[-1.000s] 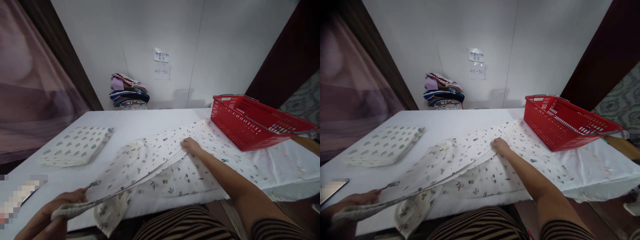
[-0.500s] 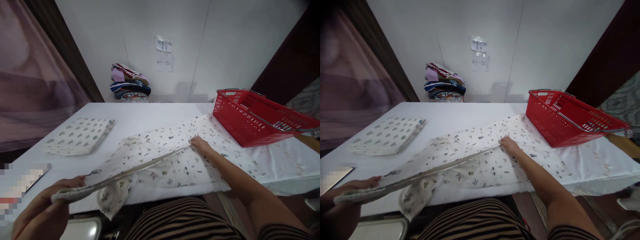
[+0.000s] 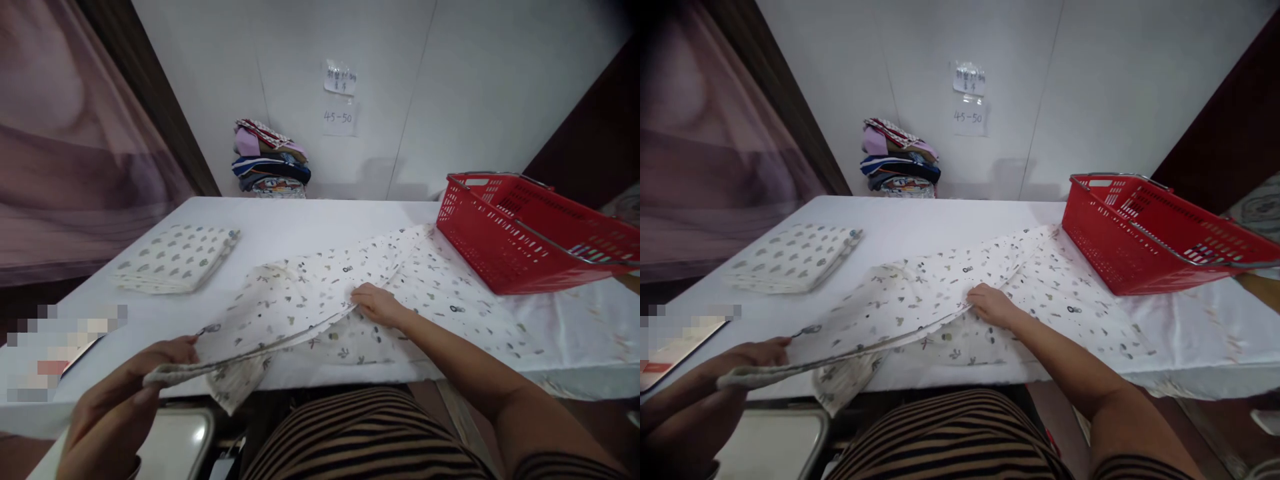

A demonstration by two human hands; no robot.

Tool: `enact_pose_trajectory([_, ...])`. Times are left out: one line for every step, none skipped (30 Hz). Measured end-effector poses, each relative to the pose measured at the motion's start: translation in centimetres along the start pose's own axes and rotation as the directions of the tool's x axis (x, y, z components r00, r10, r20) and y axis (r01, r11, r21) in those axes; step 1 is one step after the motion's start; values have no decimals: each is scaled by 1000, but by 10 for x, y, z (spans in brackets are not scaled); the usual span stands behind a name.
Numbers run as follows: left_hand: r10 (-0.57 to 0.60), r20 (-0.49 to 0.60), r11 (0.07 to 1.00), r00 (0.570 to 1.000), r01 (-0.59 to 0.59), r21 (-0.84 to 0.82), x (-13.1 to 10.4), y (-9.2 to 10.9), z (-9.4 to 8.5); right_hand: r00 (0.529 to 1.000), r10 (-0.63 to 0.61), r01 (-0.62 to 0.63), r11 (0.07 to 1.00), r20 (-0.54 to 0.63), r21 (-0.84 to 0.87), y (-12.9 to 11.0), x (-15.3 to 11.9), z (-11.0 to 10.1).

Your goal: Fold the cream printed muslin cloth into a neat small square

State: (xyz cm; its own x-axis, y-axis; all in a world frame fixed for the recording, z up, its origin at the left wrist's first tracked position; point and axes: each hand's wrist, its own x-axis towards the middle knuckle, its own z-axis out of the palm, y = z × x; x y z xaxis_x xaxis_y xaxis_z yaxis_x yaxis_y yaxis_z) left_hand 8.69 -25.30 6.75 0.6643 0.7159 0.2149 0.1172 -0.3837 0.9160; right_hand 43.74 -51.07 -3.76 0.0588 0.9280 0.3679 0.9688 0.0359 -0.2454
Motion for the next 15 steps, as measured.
enact_pose_trajectory([44,36,997,998,-42,-64,-1,2,1,1000,-11,10,1000,13,21,-5,5,0])
enact_pose_trajectory([84,71,990,994,-74,-122,-2,4,1,999,-22,21,999,27,35,-10,10,0])
enact_pose_trajectory([111,100,982,989,-93,-166,-3,5,1,999,-34,33,999,41,42,-13,14,1])
enact_pose_trajectory([117,122,978,986,-93,-185,-4,6,2,997,-52,50,998,59,43,-16,18,2])
enact_pose_trajectory([109,133,979,985,-83,-185,-5,7,2,994,-77,73,996,81,41,-17,22,5])
enact_pose_trajectory([107,135,980,985,-81,-183,-5,8,2,989,-104,100,994,106,37,-18,26,8])
enact_pose_trajectory([110,135,980,985,-85,-182,-6,9,3,983,-131,129,991,131,30,-19,29,11])
enact_pose_trajectory([113,132,980,985,-89,-180,-6,11,4,976,-157,156,988,152,19,-19,32,15])
enact_pose_trajectory([109,123,981,986,-87,-173,-6,13,5,970,-176,177,984,167,7,-19,34,18])
enact_pose_trajectory([95,104,984,990,-77,-163,-7,15,6,968,-185,188,982,171,-4,-18,35,21])
enact_pose_trajectory([75,80,986,994,-62,-153,-7,17,7,970,-183,187,982,161,-11,-18,34,22])
enact_pose_trajectory([51,62,989,997,-41,-141,-7,18,7,976,-170,174,985,137,-15,-18,33,22])
enact_pose_trajectory([31,49,991,998,-25,-132,-6,19,7,984,-149,151,988,101,-16,-19,31,21])
enact_pose_trajectory([20,43,992,999,-15,-124,-5,19,6,990,-127,128,992,63,-13,-20,28,19])
enact_pose_trajectory([13,40,994,999,-8,-113,-4,19,4,993,-117,117,993,31,-6,-21,24,16])
